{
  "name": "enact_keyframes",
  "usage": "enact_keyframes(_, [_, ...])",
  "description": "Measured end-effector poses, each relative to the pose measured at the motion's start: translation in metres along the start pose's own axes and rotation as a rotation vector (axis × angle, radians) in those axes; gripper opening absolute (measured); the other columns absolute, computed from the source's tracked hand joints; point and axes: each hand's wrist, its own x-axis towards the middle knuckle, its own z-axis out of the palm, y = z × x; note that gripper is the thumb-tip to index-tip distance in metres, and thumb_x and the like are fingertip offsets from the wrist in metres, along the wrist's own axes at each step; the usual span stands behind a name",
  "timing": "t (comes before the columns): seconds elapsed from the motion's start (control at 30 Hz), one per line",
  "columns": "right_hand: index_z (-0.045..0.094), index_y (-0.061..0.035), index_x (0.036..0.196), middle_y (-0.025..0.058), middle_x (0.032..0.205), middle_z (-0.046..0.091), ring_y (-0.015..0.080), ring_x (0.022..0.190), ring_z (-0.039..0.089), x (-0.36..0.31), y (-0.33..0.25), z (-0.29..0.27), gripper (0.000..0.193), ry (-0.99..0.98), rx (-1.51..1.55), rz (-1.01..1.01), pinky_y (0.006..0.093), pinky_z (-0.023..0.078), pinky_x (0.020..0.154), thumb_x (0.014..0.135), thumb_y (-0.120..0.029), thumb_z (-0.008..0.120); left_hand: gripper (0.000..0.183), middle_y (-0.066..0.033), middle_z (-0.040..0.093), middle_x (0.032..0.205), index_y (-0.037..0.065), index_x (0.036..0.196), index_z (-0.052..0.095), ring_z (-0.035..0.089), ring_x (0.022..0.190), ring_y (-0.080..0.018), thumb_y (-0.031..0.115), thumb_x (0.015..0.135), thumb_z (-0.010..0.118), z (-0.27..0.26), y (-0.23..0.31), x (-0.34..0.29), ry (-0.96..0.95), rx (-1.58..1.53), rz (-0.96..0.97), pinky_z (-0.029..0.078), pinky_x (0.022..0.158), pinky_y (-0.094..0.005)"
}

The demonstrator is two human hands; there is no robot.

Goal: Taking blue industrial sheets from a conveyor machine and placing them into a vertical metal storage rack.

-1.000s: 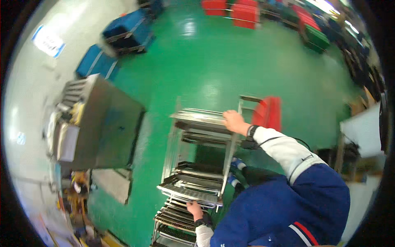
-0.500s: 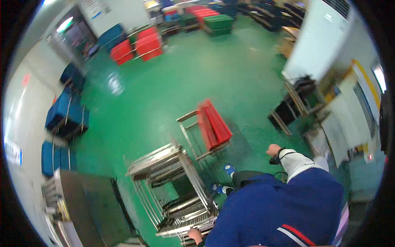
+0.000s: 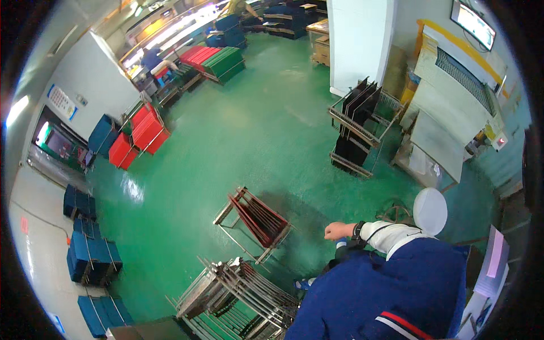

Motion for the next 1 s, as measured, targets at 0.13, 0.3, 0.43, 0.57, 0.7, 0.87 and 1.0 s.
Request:
enact_keyframes(0.13, [0.068, -0.0023, 0.081, 0.0172, 0.074, 0.066, 0.0317, 0.07, 0.065, -0.016, 0.059, -0.04, 0.033, -0.046, 0.126, 0.137, 0.0431, 0.048, 0.062, 0.074, -0.033, 0.057, 0.024, -0.0173, 0.064, 0.088, -0.002, 0.099, 0.054, 0.062, 0.076, -0.0303, 0.018, 0.086, 0.057, 0.02, 0.044, 0.001, 0.037, -0.199, -0.1, 0.05, 0.056, -0.0399])
enact_keyframes(0.3, [0.068, -0.0009, 0.073, 0.0241, 0.079, 0.063, 0.0393, 0.073, 0.062, -0.043, 0.209, -0.073, 0.027, -0.03, -0.3, 0.217, 0.0467, 0.049, 0.064, 0.07, -0.024, 0.054, 0.023, -0.0168, 0.064, 0.089, -0.001, 0.1, 0.054, 0.062, 0.075, -0.0295, 0.018, 0.087, 0.057, 0.048, 0.096, -0.011, 0.04, -0.419, -0.225, 0.05, 0.056, -0.0393])
enact_keyframes(0.43, [0.066, -0.0039, 0.065, 0.0151, 0.06, 0.062, 0.0332, 0.056, 0.06, -0.083, 0.26, -0.113, 0.017, 0.236, -0.113, 0.398, 0.0448, 0.048, 0.054, 0.072, -0.018, 0.058, 0.023, -0.0165, 0.064, 0.089, -0.001, 0.1, 0.054, 0.062, 0.075, -0.0289, 0.019, 0.087, 0.056, 0.068, 0.117, -0.018, 0.07, -0.63, -0.339, 0.049, 0.055, -0.0389])
enact_keyframes(0.57, [0.065, -0.0031, 0.063, 0.0143, 0.059, 0.062, 0.0316, 0.053, 0.06, -0.113, 0.283, -0.133, 0.014, 0.42, 0.017, 0.626, 0.0428, 0.048, 0.051, 0.069, -0.015, 0.061, 0.028, -0.012, 0.064, 0.09, 0.003, 0.109, 0.054, 0.059, 0.069, -0.0205, 0.023, 0.089, 0.06, 0.108, 0.247, -0.044, -0.721, -0.612, 0.061, 0.048, 0.057, -0.0311])
enact_keyframes(0.7, [0.064, -0.0025, 0.06, 0.0133, 0.06, 0.063, 0.0284, 0.054, 0.062, -0.139, 0.27, -0.136, 0.027, 0.52, 0.544, 0.711, 0.0413, 0.049, 0.055, 0.075, -0.022, 0.053, 0.026, -0.0074, 0.064, 0.086, 0.005, 0.108, 0.055, 0.058, 0.066, -0.0139, 0.022, 0.089, 0.061, 0.129, 0.343, -0.055, -0.772, -0.329, -0.021, 0.047, 0.054, -0.0281])
enact_keyframes(0.87, [0.061, -0.0069, 0.065, 0.0022, 0.055, 0.059, 0.0146, 0.046, 0.056, -0.157, 0.294, -0.054, 0.025, 0.418, 0.356, 0.53, 0.0318, 0.041, 0.042, 0.084, -0.022, 0.056, 0.022, -0.0077, 0.064, 0.082, 0.003, 0.105, 0.056, 0.057, 0.061, -0.0138, 0.02, 0.09, 0.058, 0.153, 0.408, -0.023, -0.806, -0.167, 0.004, 0.045, 0.049, -0.0272])
enact_keyframes(1.0, [0.062, -0.0068, 0.054, 0.0112, 0.05, 0.058, 0.0272, 0.049, 0.059, -0.167, 0.309, -0.012, 0.022, 0.319, 0.092, 0.558, 0.0404, 0.047, 0.048, 0.07, -0.021, 0.056, 0.02, -0.0091, 0.064, 0.082, 0.002, 0.103, 0.055, 0.058, 0.059, -0.0167, 0.018, 0.091, 0.055, 0.171, 0.466, 0.015, -0.923, -0.025, 0.214, 0.045, 0.046, -0.0276])
